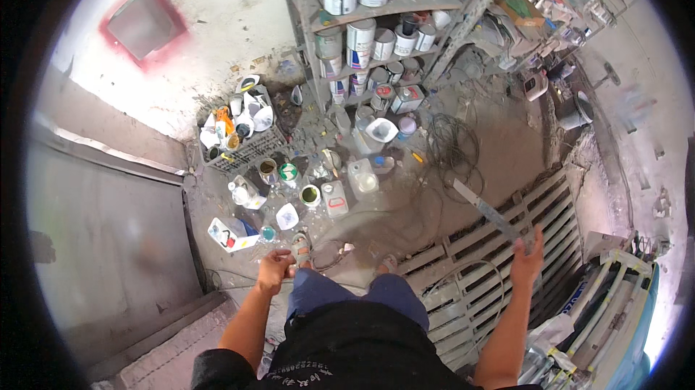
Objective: The person mixes paint in a bucket using a spray gun, then retrieves a plastic cup and pours liquid from a large container into it. They use a metal ruler to scrape the cup's interior and pour the contents into a funnel placed over the bucket. The person repeats the pouring and scraping steps to transfer the liquid into the bucket.
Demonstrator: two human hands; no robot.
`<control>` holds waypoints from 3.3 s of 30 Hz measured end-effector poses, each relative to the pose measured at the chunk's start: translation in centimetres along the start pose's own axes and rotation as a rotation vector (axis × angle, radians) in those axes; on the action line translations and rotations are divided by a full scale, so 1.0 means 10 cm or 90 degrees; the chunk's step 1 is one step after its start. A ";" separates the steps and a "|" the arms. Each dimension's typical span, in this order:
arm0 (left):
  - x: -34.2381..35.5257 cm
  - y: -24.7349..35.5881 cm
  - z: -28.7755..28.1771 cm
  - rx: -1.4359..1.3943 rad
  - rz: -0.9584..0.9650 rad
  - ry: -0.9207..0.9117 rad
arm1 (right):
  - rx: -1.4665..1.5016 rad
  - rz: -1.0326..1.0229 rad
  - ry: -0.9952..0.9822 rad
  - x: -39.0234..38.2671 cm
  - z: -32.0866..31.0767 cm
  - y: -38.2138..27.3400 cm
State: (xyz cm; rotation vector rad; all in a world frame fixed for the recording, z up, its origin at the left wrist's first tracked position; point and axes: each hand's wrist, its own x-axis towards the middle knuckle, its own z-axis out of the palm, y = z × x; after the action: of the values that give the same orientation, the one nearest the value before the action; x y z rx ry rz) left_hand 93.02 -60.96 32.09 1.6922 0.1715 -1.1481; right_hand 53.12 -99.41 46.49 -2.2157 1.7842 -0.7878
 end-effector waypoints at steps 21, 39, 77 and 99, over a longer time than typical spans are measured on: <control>-0.28 -1.45 0.86 0.558 -0.107 -0.063 | 0.685 0.190 -0.198 1.17 0.42 -0.54; -0.13 -2.65 1.73 0.529 -0.349 -0.272 | 0.690 0.185 -0.366 1.33 2.12 -0.67; 3.89 -1.47 2.89 -0.356 0.035 0.201 | 0.460 -0.294 -0.527 0.19 4.67 -0.56; 3.96 -1.46 2.94 -0.349 0.051 0.203 | 0.368 -0.391 -0.506 0.16 4.90 -0.55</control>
State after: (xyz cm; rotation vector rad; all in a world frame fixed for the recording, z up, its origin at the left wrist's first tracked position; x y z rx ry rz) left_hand 87.70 -93.50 -7.45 1.3591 0.5596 -0.6797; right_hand 83.03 -108.24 8.25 -2.1782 0.4448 -0.3325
